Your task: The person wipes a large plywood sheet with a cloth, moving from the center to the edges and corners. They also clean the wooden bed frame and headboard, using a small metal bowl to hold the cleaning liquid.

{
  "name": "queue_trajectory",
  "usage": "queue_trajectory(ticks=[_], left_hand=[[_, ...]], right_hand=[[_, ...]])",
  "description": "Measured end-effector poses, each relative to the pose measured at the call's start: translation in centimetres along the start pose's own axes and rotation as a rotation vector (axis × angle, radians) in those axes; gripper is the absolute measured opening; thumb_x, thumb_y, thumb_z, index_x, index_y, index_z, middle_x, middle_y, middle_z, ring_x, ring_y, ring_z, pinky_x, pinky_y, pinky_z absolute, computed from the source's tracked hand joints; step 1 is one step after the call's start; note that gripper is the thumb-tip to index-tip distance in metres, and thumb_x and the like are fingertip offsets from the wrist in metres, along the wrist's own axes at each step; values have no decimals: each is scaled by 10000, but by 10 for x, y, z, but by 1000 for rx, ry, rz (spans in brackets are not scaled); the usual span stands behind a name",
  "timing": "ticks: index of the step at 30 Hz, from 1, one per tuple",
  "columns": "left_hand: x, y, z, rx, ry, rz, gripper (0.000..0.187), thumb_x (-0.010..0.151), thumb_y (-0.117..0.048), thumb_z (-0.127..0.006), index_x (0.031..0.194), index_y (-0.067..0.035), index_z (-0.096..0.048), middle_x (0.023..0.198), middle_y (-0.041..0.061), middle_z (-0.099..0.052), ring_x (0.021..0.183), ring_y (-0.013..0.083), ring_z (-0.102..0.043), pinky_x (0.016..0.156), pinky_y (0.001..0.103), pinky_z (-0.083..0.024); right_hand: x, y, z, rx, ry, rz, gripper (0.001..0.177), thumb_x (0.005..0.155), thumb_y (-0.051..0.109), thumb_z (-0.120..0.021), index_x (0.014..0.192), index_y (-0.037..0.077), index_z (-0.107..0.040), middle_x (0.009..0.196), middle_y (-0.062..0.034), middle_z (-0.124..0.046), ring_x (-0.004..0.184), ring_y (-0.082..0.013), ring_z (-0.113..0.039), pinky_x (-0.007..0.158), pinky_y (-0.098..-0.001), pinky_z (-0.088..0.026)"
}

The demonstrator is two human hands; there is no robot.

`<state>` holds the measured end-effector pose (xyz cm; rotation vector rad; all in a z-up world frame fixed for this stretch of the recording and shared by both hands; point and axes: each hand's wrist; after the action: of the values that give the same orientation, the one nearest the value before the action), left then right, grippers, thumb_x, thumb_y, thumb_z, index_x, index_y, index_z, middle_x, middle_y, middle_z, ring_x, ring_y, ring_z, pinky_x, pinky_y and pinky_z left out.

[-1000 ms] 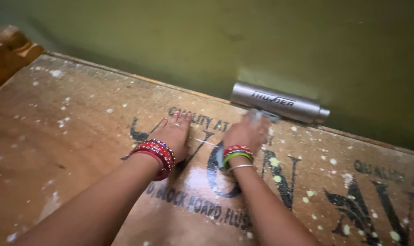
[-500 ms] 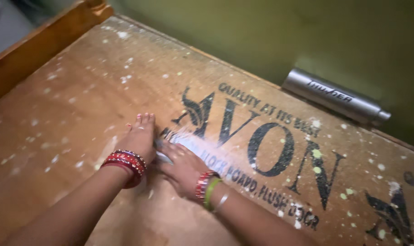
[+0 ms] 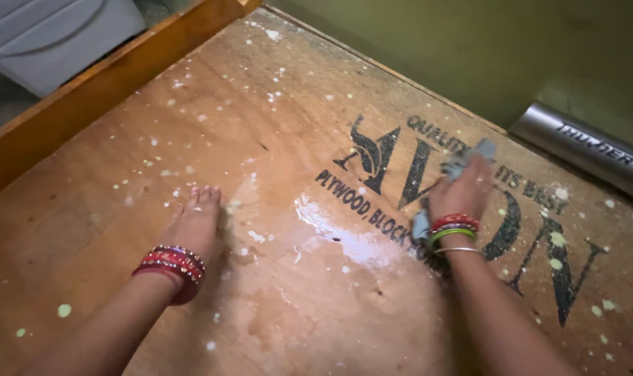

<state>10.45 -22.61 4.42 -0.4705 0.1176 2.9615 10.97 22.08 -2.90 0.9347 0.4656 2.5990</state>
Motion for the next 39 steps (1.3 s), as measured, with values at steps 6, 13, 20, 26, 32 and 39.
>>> queue_trajectory(ticks=[6,13,20,26,32,39], left_hand=[[-24,14,-11,-95,2,83,763,905,-113,-508,1598,-82,-190,1683,93,-198,1560,239,-176,1264,419,-190],[-49,32,-35,-32,31,117,763,926,-171,-521,1596,-69,-170,1681,98,-187,1555,251,-173,1249,429,-204],[-92,53,-16,-39,34,113,794,935,-307,-588,1576,-57,-191,1674,110,-178,1555,262,-159,1252,422,-200],[-112,76,7,-26,6,114,777,932,-277,-595,1561,-61,-193,1661,115,-174,1540,255,-161,1239,411,-202],[-120,81,12,-44,2,144,739,943,-239,-594,1553,-48,-223,1662,126,-203,1541,265,-193,1246,403,-215],[-141,98,3,-21,15,178,734,946,-226,-582,1557,-51,-216,1661,121,-204,1543,258,-188,1242,411,-216]], right_hand=[[-54,154,-1,312,372,239,445,837,69,-604,1278,123,-620,1332,-166,-649,1208,-366,-607,1039,-468,-497],[-145,238,58,669,716,846,450,853,116,-715,1292,115,-614,1363,-231,-588,1308,-434,-507,1103,-516,-389],[-88,182,39,397,660,519,558,684,-93,-609,1175,165,-667,1259,-135,-655,1123,-339,-624,917,-438,-544],[-27,122,-24,164,92,215,528,810,163,-759,1305,62,-606,1250,-257,-636,1138,-467,-592,988,-543,-467],[-42,207,-59,205,246,243,436,763,145,-724,1181,43,-651,1161,-265,-626,1082,-447,-587,941,-527,-471],[-169,353,-11,589,714,580,386,754,46,-650,1130,132,-669,1204,-155,-665,1146,-328,-606,951,-447,-523]])
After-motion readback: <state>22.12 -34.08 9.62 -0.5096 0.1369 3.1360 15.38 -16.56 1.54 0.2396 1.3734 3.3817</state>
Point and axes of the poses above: each hand's wrist, its own x-axis towards the middle knuckle, its own z-axis out of the back of the hand, y = z × x
